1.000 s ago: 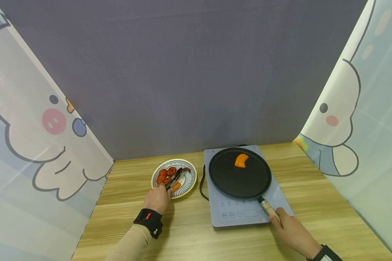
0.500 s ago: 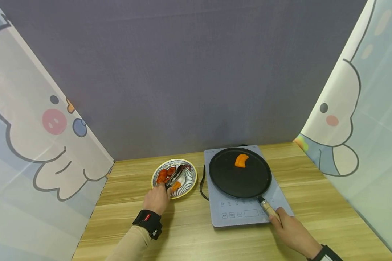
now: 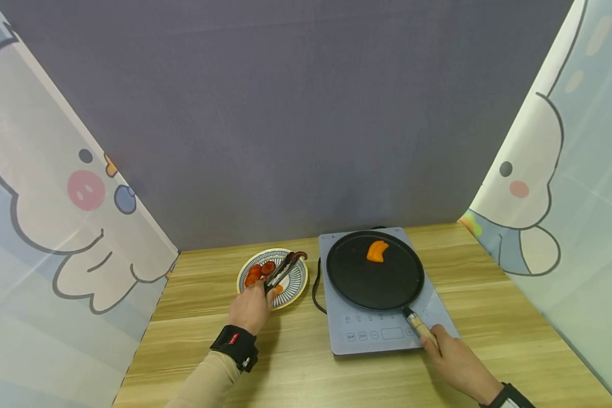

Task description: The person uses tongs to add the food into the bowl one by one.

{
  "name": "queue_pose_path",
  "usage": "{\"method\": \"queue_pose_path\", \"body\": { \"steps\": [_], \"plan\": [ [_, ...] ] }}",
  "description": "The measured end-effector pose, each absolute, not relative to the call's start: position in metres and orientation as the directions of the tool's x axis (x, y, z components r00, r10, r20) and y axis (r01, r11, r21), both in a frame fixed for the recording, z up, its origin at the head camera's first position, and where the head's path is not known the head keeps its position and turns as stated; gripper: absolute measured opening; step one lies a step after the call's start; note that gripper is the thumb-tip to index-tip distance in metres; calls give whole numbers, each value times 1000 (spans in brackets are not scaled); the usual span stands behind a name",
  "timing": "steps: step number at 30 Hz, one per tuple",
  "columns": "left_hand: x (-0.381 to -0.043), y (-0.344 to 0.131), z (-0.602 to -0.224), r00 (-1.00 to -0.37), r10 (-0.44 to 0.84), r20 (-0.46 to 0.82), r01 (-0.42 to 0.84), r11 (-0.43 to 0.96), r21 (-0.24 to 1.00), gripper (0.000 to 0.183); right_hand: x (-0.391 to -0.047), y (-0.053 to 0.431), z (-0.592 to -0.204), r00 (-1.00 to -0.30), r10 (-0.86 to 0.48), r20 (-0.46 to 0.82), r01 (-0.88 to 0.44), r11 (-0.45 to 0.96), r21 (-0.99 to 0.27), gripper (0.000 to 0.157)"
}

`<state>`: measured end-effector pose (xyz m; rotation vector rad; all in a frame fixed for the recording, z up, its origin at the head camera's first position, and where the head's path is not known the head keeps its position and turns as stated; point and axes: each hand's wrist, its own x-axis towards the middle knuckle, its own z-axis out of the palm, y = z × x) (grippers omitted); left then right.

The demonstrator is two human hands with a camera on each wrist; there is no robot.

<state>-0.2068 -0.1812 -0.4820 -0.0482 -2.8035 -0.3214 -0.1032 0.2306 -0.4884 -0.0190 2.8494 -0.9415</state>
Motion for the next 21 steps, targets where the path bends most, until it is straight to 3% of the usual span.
{"method": "queue_pose_path", "body": {
  "steps": [21],
  "plan": [
    [-213,-143,-470,-913,57,404,142,973,182,35,-102,231,-489,-990,-57,-131,33,799,-600,27]
  ]
}}
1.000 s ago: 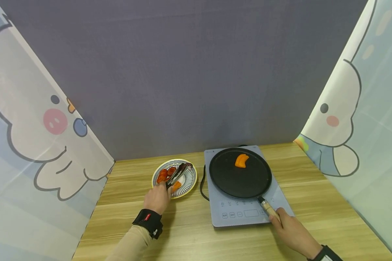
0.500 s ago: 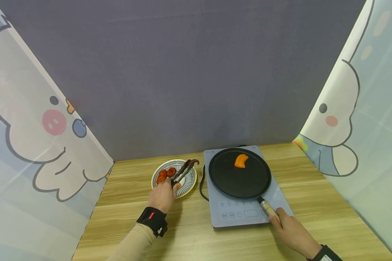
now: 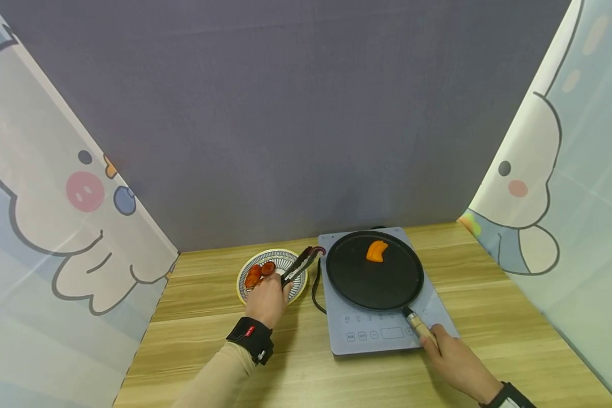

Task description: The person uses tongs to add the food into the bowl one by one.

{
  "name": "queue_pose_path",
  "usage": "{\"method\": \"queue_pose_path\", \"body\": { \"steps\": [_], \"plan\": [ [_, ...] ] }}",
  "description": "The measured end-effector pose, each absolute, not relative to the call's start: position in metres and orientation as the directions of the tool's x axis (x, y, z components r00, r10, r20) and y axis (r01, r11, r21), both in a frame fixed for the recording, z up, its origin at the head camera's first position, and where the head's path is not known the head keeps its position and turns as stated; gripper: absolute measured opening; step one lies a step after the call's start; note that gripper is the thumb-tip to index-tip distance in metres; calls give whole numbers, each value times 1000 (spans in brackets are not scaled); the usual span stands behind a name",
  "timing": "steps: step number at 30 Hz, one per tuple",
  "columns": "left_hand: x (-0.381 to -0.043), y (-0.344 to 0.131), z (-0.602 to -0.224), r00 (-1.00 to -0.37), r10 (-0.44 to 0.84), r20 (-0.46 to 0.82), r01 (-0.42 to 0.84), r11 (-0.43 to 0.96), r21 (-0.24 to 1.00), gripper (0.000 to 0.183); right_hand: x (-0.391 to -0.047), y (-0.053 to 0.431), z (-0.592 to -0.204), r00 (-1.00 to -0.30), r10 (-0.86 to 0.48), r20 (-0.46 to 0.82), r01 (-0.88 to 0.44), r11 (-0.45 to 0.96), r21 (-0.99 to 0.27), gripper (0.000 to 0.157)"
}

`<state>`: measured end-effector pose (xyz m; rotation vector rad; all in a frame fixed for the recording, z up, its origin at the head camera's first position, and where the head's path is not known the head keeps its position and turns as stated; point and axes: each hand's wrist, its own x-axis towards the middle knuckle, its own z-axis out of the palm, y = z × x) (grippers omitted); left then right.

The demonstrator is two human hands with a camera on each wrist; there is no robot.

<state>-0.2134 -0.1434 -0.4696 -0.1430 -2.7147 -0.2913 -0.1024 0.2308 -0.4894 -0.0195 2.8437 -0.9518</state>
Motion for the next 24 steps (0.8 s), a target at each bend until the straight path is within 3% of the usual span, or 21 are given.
{"method": "queue_pose_path", "body": {
  "steps": [24],
  "plan": [
    [-219,-110,-470,-915,66,398,147,973,176,35,-102,230,-489,-989,-54,-137,40,797,-602,25]
  ]
}}
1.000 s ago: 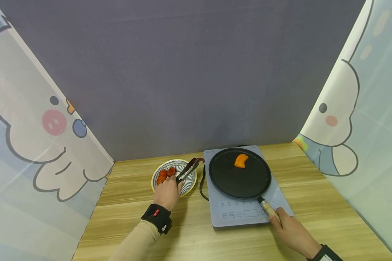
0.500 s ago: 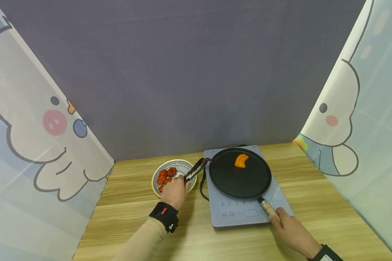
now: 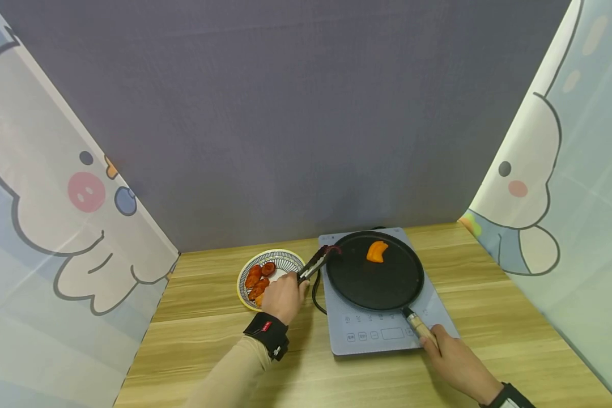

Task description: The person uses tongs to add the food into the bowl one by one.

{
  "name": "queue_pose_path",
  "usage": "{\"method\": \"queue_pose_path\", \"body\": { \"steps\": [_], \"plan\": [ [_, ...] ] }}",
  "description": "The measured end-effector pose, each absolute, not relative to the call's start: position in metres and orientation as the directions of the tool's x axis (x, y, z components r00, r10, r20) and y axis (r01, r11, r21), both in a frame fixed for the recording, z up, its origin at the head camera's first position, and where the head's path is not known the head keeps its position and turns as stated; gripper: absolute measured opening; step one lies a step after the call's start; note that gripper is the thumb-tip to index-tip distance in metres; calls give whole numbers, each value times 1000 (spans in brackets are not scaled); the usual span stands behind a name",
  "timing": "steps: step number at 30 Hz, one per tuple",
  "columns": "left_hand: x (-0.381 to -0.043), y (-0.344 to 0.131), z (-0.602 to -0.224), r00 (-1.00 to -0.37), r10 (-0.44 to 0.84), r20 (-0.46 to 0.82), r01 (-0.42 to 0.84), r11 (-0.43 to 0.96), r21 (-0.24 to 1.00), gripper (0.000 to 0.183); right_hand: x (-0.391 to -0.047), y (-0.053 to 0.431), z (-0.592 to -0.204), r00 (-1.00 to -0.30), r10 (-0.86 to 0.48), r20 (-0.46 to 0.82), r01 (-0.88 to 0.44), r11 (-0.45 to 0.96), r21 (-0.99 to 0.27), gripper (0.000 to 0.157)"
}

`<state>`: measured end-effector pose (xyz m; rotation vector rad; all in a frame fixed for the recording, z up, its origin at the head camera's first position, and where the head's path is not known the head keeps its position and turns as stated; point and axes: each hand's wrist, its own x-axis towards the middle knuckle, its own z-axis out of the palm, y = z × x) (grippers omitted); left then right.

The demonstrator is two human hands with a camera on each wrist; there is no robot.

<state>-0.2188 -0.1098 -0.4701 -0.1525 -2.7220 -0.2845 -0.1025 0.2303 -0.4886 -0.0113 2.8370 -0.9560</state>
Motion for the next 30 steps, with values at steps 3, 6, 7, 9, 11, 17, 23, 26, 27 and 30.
{"method": "queue_pose_path", "body": {
  "steps": [3,6,7,9,11,17,23,26,27,30],
  "plan": [
    [-220,-106,-471,-904,89,417,167,974,155,34,-102,230,-489,-989,-53,-137,41,795,-605,26],
    [-222,-103,-472,-898,106,427,179,975,134,34,-102,230,-489,-989,-55,-138,41,793,-607,27],
    [-222,-102,-472,-898,107,427,178,975,130,34,-102,230,-489,-989,-55,-139,42,793,-608,27],
    [-223,-100,-472,-903,105,417,176,975,136,34,-102,230,-489,-988,-56,-142,42,792,-609,27],
    [-224,-98,-472,-909,101,405,176,973,152,35,-103,230,-489,-988,-56,-142,42,793,-608,26],
    [-227,-90,-474,-915,100,390,184,966,184,34,-102,231,-489,-990,-53,-129,35,803,-595,25],
    [-229,-81,-473,-918,101,383,187,963,195,33,-102,231,-490,-992,-59,-113,19,806,-592,25],
    [-230,-78,-472,-918,102,384,189,962,195,34,-102,231,-490,-992,-60,-106,14,808,-589,24],
    [-230,-77,-472,-917,104,386,190,962,194,34,-102,231,-490,-993,-60,-104,13,809,-588,24],
    [-231,-75,-472,-917,109,383,193,963,188,35,-102,231,-490,-993,-62,-103,11,807,-590,25]
  ]
}}
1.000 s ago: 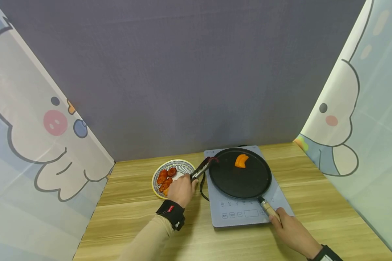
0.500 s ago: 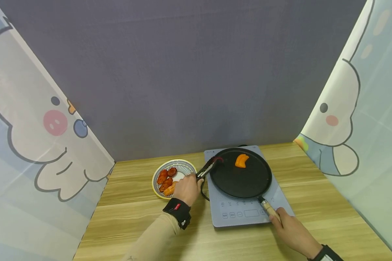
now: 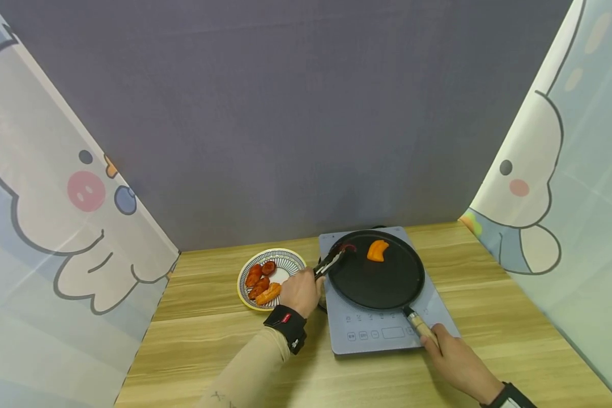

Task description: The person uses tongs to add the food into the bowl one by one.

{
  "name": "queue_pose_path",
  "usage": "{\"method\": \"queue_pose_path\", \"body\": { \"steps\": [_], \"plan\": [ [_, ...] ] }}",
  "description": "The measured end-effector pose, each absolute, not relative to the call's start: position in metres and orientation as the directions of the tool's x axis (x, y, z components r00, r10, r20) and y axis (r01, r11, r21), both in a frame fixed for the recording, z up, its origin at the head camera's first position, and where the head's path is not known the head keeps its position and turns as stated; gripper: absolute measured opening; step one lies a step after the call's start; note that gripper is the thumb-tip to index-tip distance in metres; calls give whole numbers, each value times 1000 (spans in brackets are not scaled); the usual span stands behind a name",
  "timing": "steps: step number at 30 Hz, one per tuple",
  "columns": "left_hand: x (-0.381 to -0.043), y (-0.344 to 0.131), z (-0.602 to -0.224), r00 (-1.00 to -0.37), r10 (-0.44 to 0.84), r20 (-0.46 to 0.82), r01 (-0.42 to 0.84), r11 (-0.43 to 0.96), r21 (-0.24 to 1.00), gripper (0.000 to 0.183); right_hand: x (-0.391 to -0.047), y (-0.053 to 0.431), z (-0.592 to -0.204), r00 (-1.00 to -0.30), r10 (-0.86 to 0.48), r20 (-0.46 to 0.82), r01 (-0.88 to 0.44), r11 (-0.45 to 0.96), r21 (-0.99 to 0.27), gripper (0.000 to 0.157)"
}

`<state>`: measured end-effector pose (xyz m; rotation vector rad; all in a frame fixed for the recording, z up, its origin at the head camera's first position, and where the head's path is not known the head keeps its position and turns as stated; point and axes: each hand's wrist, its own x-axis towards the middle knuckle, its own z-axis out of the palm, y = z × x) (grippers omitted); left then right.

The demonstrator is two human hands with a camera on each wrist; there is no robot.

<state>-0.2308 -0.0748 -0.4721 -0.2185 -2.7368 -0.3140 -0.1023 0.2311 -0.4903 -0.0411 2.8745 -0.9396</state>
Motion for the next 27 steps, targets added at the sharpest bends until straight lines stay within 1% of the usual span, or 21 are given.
{"method": "queue_pose_path", "body": {
  "steps": [5,14,27],
  "plan": [
    [-233,-72,-472,-926,109,361,189,963,194,35,-102,231,-491,-992,-64,-108,13,804,-594,30],
    [-237,-63,-470,-929,126,348,190,970,154,37,-103,232,-491,-993,-71,-98,0,809,-587,27],
    [-244,-54,-473,-921,125,370,176,979,107,38,-103,232,-490,-992,-69,-109,10,798,-602,26]
  ]
}}
